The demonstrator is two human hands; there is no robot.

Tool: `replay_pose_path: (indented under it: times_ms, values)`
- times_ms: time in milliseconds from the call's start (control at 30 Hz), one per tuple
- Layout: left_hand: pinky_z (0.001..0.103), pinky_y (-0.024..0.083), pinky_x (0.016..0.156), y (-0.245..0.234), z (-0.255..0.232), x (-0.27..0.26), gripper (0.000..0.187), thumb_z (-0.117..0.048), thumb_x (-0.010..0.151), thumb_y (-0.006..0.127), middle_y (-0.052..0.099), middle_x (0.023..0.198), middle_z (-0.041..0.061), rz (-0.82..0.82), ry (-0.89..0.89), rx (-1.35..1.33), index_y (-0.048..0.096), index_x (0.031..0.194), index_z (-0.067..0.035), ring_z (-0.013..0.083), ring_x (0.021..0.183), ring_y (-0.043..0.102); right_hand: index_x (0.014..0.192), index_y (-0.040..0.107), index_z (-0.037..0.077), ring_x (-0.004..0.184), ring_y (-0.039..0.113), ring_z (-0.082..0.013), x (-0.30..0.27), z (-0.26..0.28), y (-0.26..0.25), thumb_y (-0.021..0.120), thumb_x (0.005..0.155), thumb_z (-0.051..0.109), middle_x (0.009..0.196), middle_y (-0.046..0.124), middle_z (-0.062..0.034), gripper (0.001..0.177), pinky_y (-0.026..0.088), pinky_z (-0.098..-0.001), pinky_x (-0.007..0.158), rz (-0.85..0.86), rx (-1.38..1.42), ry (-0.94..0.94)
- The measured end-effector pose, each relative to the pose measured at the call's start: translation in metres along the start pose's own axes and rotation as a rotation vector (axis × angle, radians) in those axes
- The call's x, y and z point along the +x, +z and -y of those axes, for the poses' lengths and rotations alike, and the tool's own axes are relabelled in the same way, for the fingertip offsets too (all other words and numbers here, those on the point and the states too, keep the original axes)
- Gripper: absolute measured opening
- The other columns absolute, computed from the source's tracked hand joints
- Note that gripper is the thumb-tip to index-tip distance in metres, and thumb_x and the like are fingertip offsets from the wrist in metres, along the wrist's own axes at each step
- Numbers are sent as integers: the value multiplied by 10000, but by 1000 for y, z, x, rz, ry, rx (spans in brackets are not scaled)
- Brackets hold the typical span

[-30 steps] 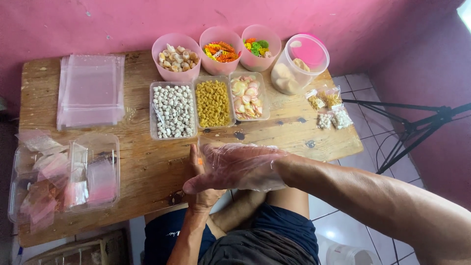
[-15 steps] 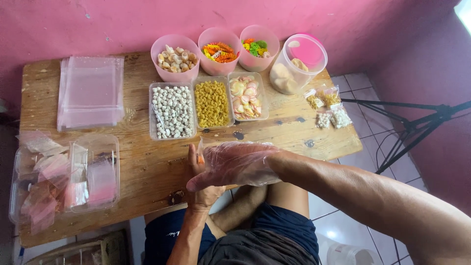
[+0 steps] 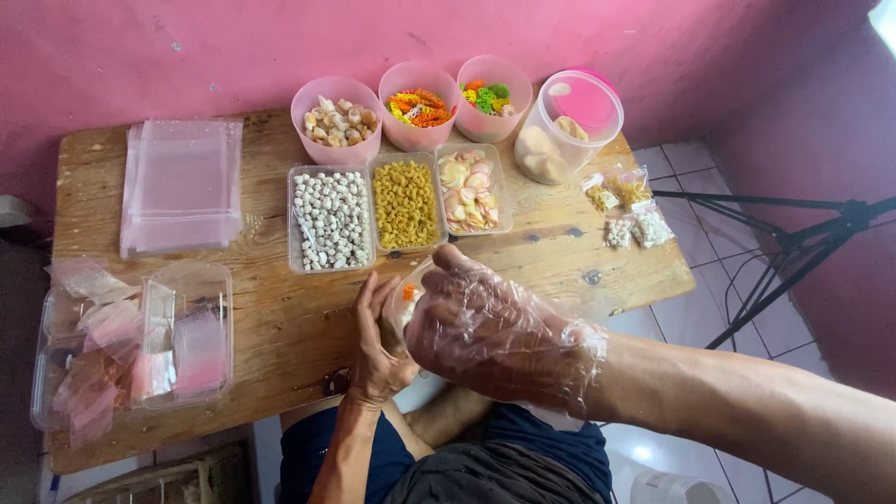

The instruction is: Packing various types of snacks into small plastic bags from containers on a table.

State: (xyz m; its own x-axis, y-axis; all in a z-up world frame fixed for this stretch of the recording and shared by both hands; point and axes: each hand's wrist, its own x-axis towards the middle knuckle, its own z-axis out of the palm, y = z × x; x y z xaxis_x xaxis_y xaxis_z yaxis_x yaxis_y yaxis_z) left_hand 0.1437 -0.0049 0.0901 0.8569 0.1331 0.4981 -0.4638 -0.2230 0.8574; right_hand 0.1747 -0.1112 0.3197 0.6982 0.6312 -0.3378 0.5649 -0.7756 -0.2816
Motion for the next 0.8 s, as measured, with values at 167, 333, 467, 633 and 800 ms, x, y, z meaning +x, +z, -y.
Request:
replay_pose_path:
  times_ms: [167, 333, 467, 633, 800]
  values:
    - [484, 307, 1231, -1, 14, -8, 1313, -294, 553, 973, 479, 1484, 226, 30, -57, -105, 236, 1586, 40, 354, 1406, 477, 1093, 579, 61, 773, 641, -287, -17, -16, 12, 564, 915, 297, 828, 639, -81, 296, 480, -456, 710, -244, -42, -144]
    - [465, 450, 1069, 12, 2, -11, 1134, -240, 541, 949, 598, 1211, 171, -68, 43, 184, 393, 1487, 46, 335, 1115, 636, 1118, 562, 27, 748, 608, -297, 1, -14, 17, 547, 907, 190, 832, 624, -85, 267, 444, -482, 706, -443, -78, -243]
    - [312, 604, 668, 13, -43, 28, 460, -460, 1047, 577, 568, 1089, 58, 60, -107, -589, 380, 1285, -119, 181, 908, 612, 1144, 545, -6, 722, 575, -307, 2, -13, 36, 528, 898, 83, 836, 609, -88, 262, 408, -507, 703, -634, -136, -289]
    - [419, 512, 962, 8, 19, -29, 931, -287, 700, 864, 589, 1277, 233, 37, -138, 231, 364, 1409, 52, 359, 1119, 627, 1265, 563, -44, 972, 683, -363, -29, -54, 25, 608, 1049, 104, 1163, 682, -228, 266, 524, -480, 826, -1048, 60, -222]
    - [407, 501, 1032, 13, 0, -13, 1119, -348, 646, 922, 561, 1328, 262, -5, -55, 261, 306, 1468, 97, 374, 1192, 612, 1346, 550, -47, 1086, 627, -372, 6, -227, 71, 584, 1006, 22, 1238, 623, -242, 349, 533, -462, 938, -1092, 102, 193]
